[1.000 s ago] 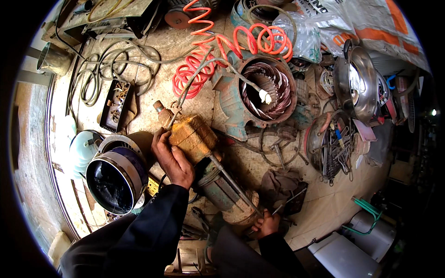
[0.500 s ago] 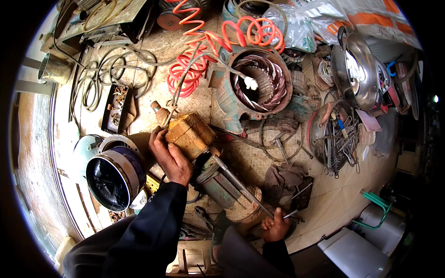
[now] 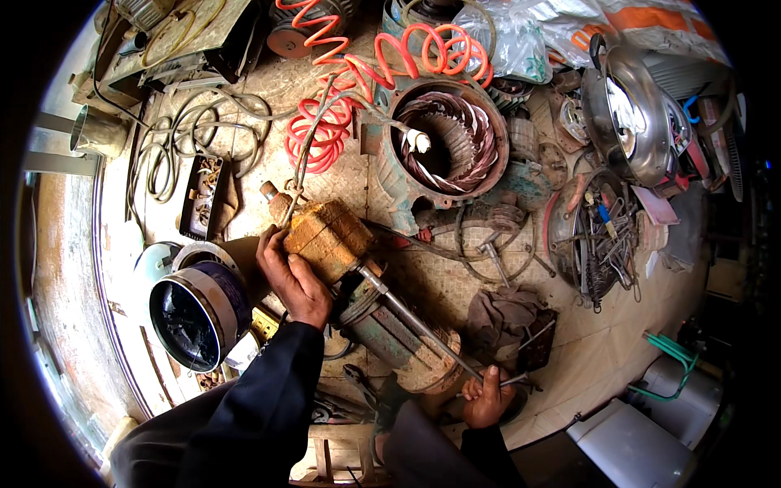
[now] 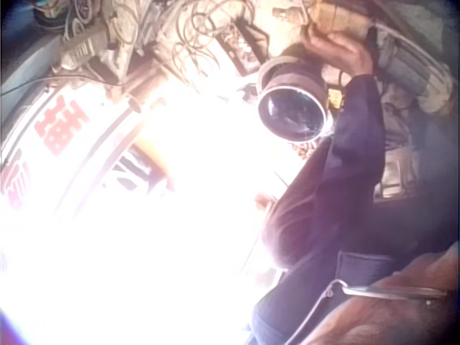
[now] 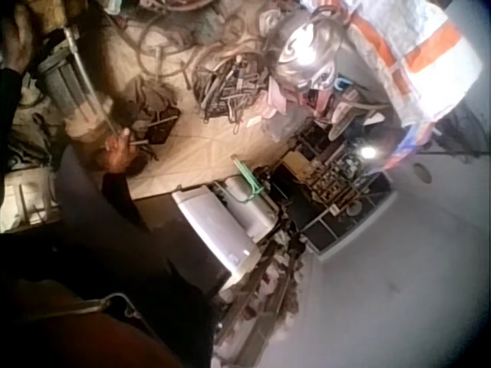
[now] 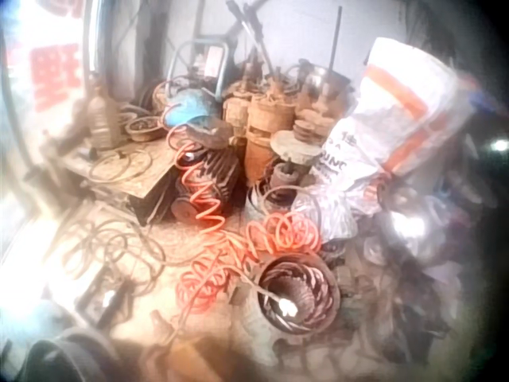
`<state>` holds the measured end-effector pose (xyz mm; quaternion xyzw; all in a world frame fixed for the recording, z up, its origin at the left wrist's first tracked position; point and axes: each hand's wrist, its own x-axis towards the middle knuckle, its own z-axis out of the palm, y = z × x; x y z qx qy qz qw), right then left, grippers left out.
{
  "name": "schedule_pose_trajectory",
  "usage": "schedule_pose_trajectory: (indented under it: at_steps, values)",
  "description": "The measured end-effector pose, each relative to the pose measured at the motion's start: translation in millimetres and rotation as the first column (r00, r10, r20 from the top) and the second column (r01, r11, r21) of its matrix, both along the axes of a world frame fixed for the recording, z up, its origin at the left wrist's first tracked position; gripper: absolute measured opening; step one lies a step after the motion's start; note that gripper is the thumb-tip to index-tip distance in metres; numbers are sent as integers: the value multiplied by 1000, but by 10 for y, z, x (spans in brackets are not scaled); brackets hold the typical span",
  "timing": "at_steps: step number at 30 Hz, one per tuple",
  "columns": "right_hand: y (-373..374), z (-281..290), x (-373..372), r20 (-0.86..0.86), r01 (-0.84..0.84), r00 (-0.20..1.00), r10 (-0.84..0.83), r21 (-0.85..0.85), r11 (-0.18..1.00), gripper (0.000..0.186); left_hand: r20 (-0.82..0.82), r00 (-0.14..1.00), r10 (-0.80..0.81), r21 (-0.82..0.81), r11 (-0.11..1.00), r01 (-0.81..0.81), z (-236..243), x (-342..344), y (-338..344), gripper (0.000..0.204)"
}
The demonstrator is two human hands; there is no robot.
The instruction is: The person sits on the floor in a workshop and works on a cylindrical motor component. They use a small metal rod to adjust parts inside the motor, then switch to a T-handle wrench to tighten or loosen a bolt on the motor's shaft. The person handles the motor and tools directly with their hands.
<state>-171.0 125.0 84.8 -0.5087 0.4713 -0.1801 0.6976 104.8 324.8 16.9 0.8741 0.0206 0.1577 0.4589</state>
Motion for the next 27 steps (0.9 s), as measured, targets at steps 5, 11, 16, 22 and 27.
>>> schedule_pose_trajectory:
  at_steps: [5,11,16,22,27]
  values:
    - [12,-18,11,0,-18,1000,18,-24,1000,36,5,1000,0,-4,1000,0,5,-4,4,38]
    - [53,-50,7,14,-27,1000,28,-54,998,36,-4,1000,7,-14,1000,-7,-9,-1,11,38]
    - [96,-169,-68,-175,-178,978,110,-440,880,37,-19,1000,9,-31,999,-10,10,1,2,39]
    - [52,-133,40,-162,-21,987,6,-92,996,39,-19,1000,19,-15,1000,-19,2,-6,4,39]
    - [52,-160,110,-178,25,983,-40,-81,996,38,-16,1000,15,-10,1000,-15,2,-6,1,37]
